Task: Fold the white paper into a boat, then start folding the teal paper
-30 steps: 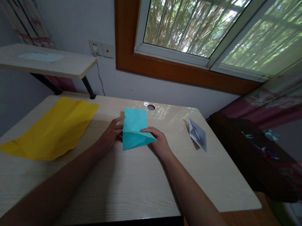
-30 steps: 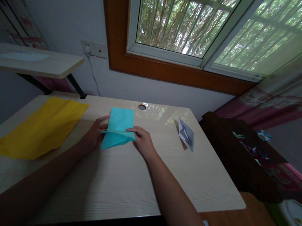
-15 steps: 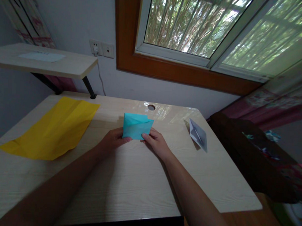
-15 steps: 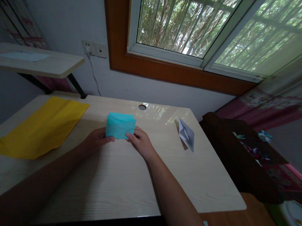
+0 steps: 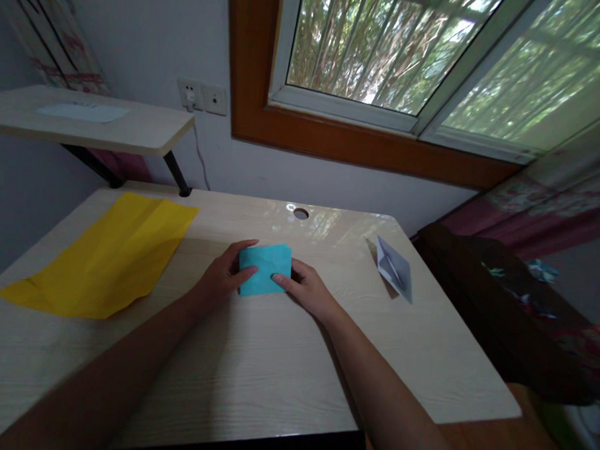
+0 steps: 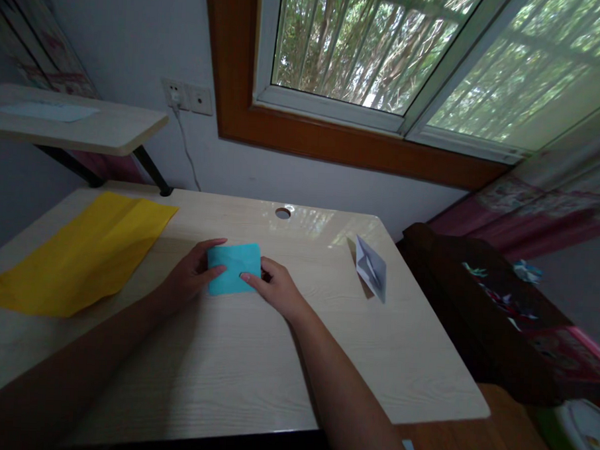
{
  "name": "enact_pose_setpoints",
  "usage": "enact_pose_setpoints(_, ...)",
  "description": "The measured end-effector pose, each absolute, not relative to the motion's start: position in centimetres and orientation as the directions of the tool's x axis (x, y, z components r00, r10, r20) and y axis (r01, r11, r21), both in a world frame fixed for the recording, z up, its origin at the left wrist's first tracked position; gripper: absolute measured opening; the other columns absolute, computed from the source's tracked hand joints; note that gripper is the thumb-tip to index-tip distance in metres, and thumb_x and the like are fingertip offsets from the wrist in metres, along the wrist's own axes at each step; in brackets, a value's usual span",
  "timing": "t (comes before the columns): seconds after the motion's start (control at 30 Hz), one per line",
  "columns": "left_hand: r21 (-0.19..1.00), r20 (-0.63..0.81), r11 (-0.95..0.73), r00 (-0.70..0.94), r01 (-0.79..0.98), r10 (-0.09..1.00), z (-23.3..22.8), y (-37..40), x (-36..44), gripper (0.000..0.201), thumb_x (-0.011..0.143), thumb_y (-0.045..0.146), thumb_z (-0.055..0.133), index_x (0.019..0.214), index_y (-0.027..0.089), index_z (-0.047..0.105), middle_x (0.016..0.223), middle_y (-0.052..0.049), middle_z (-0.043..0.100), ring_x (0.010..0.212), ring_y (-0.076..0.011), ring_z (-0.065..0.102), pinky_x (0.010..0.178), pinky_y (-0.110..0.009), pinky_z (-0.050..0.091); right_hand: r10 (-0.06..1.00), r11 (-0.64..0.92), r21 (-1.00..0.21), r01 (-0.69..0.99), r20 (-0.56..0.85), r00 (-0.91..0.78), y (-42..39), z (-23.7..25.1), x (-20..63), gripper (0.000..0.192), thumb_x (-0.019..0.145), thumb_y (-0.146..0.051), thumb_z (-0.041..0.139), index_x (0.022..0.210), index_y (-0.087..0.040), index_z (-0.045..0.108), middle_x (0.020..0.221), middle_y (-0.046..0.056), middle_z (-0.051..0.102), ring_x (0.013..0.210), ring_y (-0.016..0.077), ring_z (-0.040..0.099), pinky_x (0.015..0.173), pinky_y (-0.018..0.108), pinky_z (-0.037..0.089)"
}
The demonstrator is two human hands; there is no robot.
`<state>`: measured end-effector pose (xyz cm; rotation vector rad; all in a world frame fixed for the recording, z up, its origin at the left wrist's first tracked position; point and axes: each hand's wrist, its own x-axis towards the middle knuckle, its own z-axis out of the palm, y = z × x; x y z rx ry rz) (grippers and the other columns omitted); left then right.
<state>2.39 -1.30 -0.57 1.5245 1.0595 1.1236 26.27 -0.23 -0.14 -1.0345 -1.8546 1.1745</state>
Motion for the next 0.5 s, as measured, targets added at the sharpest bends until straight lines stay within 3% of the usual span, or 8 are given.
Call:
enact_pose_setpoints(0.13, 0.968, 0.169, -0.204, 0.224, 0.144, 0.960, -0.39, -1.28, 2.50, 0.049, 0.086, 0.039, 0.071, 0.132, 0.027, 0.057, 0.110, -0.003, 0.065, 0.089, -0.0176, 0.064, 0.075, -0.028, 0.055, 0.924, 0.200, -0.945, 0.258, 0.095, -0.371, -0.13, -0.44, 26.35, 0.038, 0.093, -0.056, 0.059, 0.096, -0.019, 0.068, 0.084, 0.002, 0.063, 0.076, 0.0170, 0.055, 0.070, 0.028, 0.046)
enact_pose_setpoints(0.33, 0.967, 0.147, -0.187, 0.219, 0.171, 0.964, -0.21, -0.95, 2.51, 0.043, 0.086, 0.041, 0.070, 0.124, 0.023, 0.061, 0.100, -0.002, 0.067, 0.084, -0.0170, 0.065, 0.075, -0.029, 0.055, 0.959, 0.159, -0.959, 0.236, 0.093, -0.268, 0.00, -0.70, 26.55, 0.038, 0.092, -0.056, 0.061, 0.083, -0.019, 0.064, 0.074, -0.001, 0.055, 0.069, 0.0145, 0.050, 0.063, 0.026, 0.041)
enact_pose_setpoints(0.5, 0.978, 0.141, -0.170, 0.217, 0.122, 0.966, -0.78, -0.52, 2.26, 0.039, 0.087, 0.041, 0.069, 0.121, 0.022, 0.063, 0.098, -0.002, 0.069, 0.084, -0.0171, 0.066, 0.075, -0.029, 0.056, 0.953, 0.239, -0.937, 0.254, 0.177, -0.245, 0.05, -0.25, 26.52, 0.036, 0.093, -0.054, 0.061, 0.083, -0.020, 0.066, 0.078, 0.000, 0.060, 0.073, 0.0156, 0.053, 0.066, 0.027, 0.044)
